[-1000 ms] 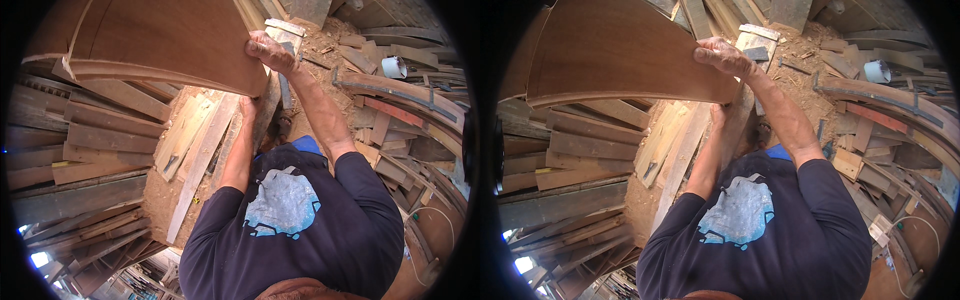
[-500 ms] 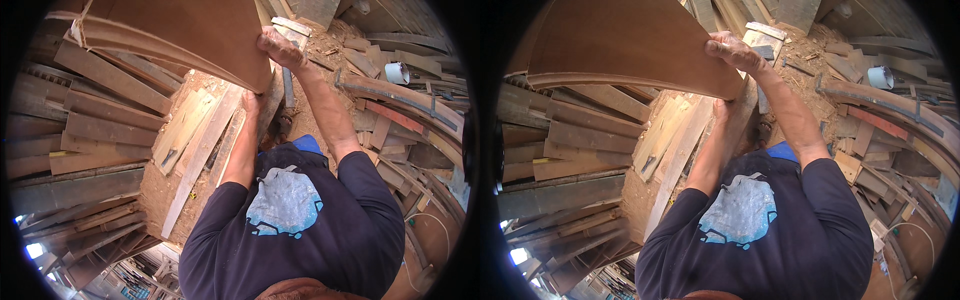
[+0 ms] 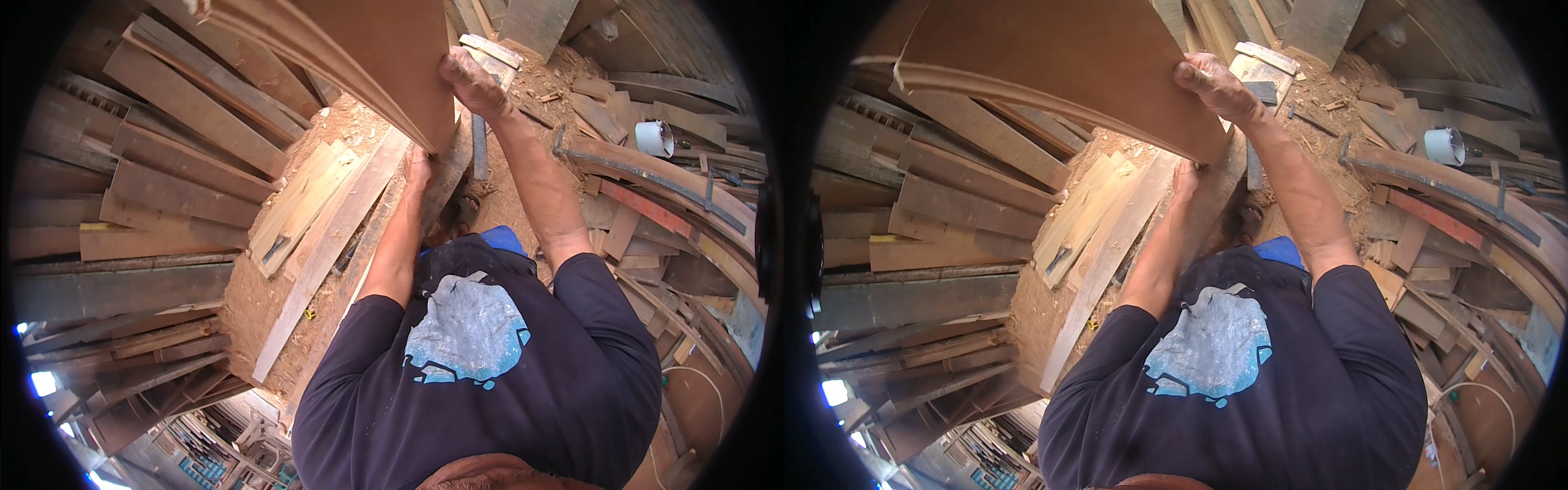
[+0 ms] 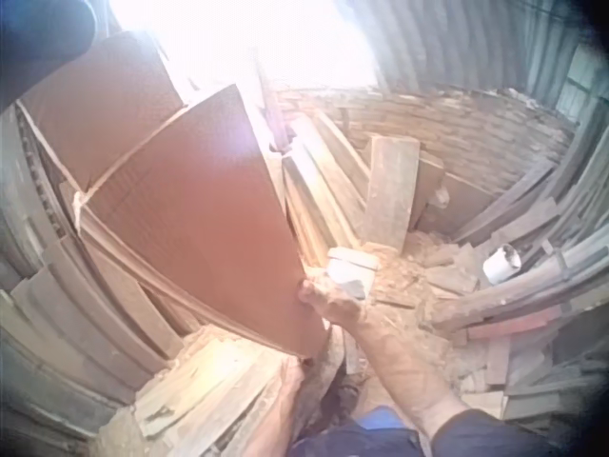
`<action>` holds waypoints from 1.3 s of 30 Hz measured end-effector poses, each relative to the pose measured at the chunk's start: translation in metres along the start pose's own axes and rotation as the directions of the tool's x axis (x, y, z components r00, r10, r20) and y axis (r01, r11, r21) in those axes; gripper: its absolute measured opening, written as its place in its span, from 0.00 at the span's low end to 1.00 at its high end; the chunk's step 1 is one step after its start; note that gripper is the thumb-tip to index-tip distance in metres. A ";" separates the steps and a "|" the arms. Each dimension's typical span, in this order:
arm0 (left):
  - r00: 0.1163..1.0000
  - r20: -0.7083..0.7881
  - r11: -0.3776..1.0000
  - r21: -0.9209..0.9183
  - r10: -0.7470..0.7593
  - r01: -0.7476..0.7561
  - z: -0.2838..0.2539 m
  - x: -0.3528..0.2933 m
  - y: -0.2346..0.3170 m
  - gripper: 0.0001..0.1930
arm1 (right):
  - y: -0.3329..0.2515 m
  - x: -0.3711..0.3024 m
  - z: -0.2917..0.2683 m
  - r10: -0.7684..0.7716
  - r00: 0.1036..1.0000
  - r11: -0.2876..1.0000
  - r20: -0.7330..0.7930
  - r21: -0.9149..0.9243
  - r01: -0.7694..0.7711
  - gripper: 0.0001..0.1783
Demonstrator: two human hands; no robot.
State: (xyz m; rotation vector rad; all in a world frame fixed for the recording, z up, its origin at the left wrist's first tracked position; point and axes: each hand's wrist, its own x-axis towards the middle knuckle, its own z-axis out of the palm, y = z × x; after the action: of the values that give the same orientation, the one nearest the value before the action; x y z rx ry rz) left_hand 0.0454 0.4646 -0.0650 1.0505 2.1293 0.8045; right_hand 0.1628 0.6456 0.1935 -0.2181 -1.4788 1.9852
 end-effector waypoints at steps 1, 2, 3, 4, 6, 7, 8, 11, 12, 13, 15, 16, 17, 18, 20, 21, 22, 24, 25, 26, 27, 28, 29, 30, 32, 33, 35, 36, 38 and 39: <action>1.000 0.020 0.999 0.035 -0.005 0.004 -0.007 -0.003 0.007 0.27 | 0.001 0.000 -0.002 0.006 1.000 1.000 0.005 0.011 -0.006 0.47; 0.999 0.033 0.996 0.088 -0.013 0.010 -0.018 -0.012 0.016 0.30 | 0.002 0.000 -0.005 0.011 1.000 1.000 0.008 0.024 -0.011 0.46; 0.999 0.035 0.990 0.141 -0.023 0.018 -0.029 -0.019 0.018 0.32 | 0.002 0.002 -0.010 -0.009 1.000 1.000 0.018 -0.004 0.009 0.44; 0.966 0.152 0.965 0.194 -0.208 0.177 -0.042 -0.024 0.016 0.39 | 0.002 0.003 -0.017 -0.028 0.999 0.999 0.030 -0.030 0.029 0.41; 0.944 0.248 0.963 0.214 -0.217 0.165 -0.068 -0.044 0.004 0.42 | -0.002 0.016 -0.017 -0.130 0.991 0.987 -0.034 -0.094 0.127 0.32; 0.927 0.299 0.962 0.221 -0.226 0.163 -0.078 -0.054 -0.004 0.43 | -0.005 0.022 -0.010 -0.197 0.975 0.978 -0.098 -0.088 0.189 0.30; 0.914 0.319 0.955 0.238 -0.249 0.177 -0.085 -0.069 -0.021 0.45 | -0.016 0.029 0.006 -0.259 0.953 0.965 -0.157 -0.086 0.248 0.28; 0.916 0.303 0.962 0.157 -0.264 0.225 -0.095 -0.102 -0.062 0.51 | -0.071 0.064 0.056 -0.263 0.944 0.958 -0.201 0.063 0.280 0.29; 0.936 0.244 0.967 0.052 -0.253 0.248 -0.100 -0.112 -0.063 0.52 | -0.072 0.076 0.070 -0.242 0.952 0.955 -0.187 0.127 0.268 0.31; 0.952 0.177 0.964 -0.054 -0.248 0.261 -0.102 -0.120 -0.063 0.54 | -0.071 0.081 0.076 -0.186 0.971 0.971 -0.150 0.124 0.205 0.33; 0.999 0.000 0.925 -0.376 -0.053 0.049 -0.123 -0.116 -0.017 0.55 | -0.056 0.088 0.084 -0.068 0.994 0.994 -0.082 0.083 0.075 0.36; 0.999 -0.025 0.901 -0.433 -0.027 0.014 -0.144 -0.115 0.019 0.57 | -0.043 0.092 0.083 -0.003 0.999 0.999 -0.051 0.039 0.005 0.37; 0.993 -0.110 0.827 -0.556 0.033 -0.089 -0.155 -0.115 0.039 0.59 | -0.030 0.098 0.099 0.064 0.998 0.998 -0.012 -0.011 -0.064 0.39; 0.971 -0.219 0.700 -0.679 0.099 -0.224 -0.162 -0.113 0.052 0.59 | -0.020 0.101 0.131 0.124 0.992 0.990 0.009 -0.070 -0.123 0.37; 0.920 -0.374 0.451 -0.806 0.117 -0.385 -0.184 -0.122 0.078 0.52 | 0.004 0.099 0.196 0.243 0.968 0.953 0.062 -0.204 -0.226 0.36; 0.916 -0.392 0.234 -0.885 0.089 -0.402 -0.194 -0.126 0.088 0.47 | 0.022 0.100 0.214 0.329 0.941 0.896 0.080 -0.341 -0.284 0.37; 0.944 -0.325 0.364 -0.873 0.062 -0.325 -0.206 -0.128 0.073 0.43 | 0.047 0.099 0.231 0.410 0.908 0.817 0.082 -0.475 -0.327 0.39; 0.979 -0.200 0.590 -0.796 -0.044 -0.136 -0.219 -0.136 0.028 0.36 | 0.069 0.096 0.273 0.575 0.811 0.603 0.105 -0.724 -0.334 0.40; 0.960 -0.259 0.474 -0.862 -0.106 -0.181 -0.217 -0.145 0.010 0.34 | 0.070 0.088 0.297 0.654 0.748 0.477 0.114 -0.830 -0.290 0.38; 0.938 -0.305 0.354 -0.906 -0.165 -0.232 -0.213 -0.156 -0.006 0.31 | 0.092 0.073 0.309 0.534 0.830 0.601 0.163 -0.763 -0.237 0.41; 0.910 -0.340 0.231 -0.930 -0.238 -0.287 -0.211 -0.168 -0.021 0.29 | 0.107 0.062 0.319 0.470 0.863 0.570 0.185 -0.810 -0.137 0.40; 0.889 -0.324 0.155 -0.945 -0.325 -0.288 -0.214 -0.178 -0.035 0.28 | 0.118 0.054 0.326 0.401 0.892 0.526 0.209 -0.850 -0.037 0.38; 0.861 -0.297 0.074 -0.953 -0.412 -0.293 -0.218 -0.191 -0.046 0.28 | 0.124 0.047 0.331 0.336 0.911 0.470 0.241 -0.881 0.059 0.37; 0.829 -0.263 -0.008 -0.952 -0.493 -0.306 -0.223 -0.201 -0.061 0.27 | 0.126 0.044 0.336 0.413 0.892 0.434 0.184 -0.901 -0.016 0.33; 0.790 -0.215 -0.052 -0.953 -0.575 -0.298 -0.236 -0.216 -0.103 0.27 | 0.139 0.035 0.327 0.487 0.860 0.401 0.149 -0.913 -0.068 0.32; 0.771 -0.184 -0.078 -0.954 -0.609 -0.289 -0.242 -0.222 -0.123 0.26 | 0.146 0.029 0.318 0.522 0.844 0.378 0.125 -0.920 -0.098 0.31; 0.669 -0.084 -0.129 -0.956 -0.739 -0.262 -0.257 -0.224 -0.156 0.29 | 0.155 0.018 0.291 0.557 0.829 0.285 0.049 -0.949 -0.135 0.30; 0.612 -0.032 -0.153 -0.956 -0.790 -0.248 -0.263 -0.222 -0.173 0.30 | 0.157 0.011 0.279 0.567 0.824 0.238 0.008 -0.959 -0.154 0.29; 0.579 -0.053 -0.165 -0.934 -0.814 -0.318 -0.256 -0.222 -0.241 0.27 | 0.163 -0.002 0.266 0.566 0.821 0.123 -0.069 -0.978 -0.167 0.28; 0.567 -0.058 -0.180 -0.918 -0.822 -0.354 -0.256 -0.222 -0.272 0.26 | 0.166 -0.009 0.262 0.560 0.821 0.061 -0.115 -0.982 -0.178 0.28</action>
State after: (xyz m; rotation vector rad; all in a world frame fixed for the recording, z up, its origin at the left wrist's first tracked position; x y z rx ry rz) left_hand -0.1600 0.0826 -0.0502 -0.9575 1.1165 2.3247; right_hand -0.0237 0.4055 0.1336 -0.9968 -3.0579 0.9341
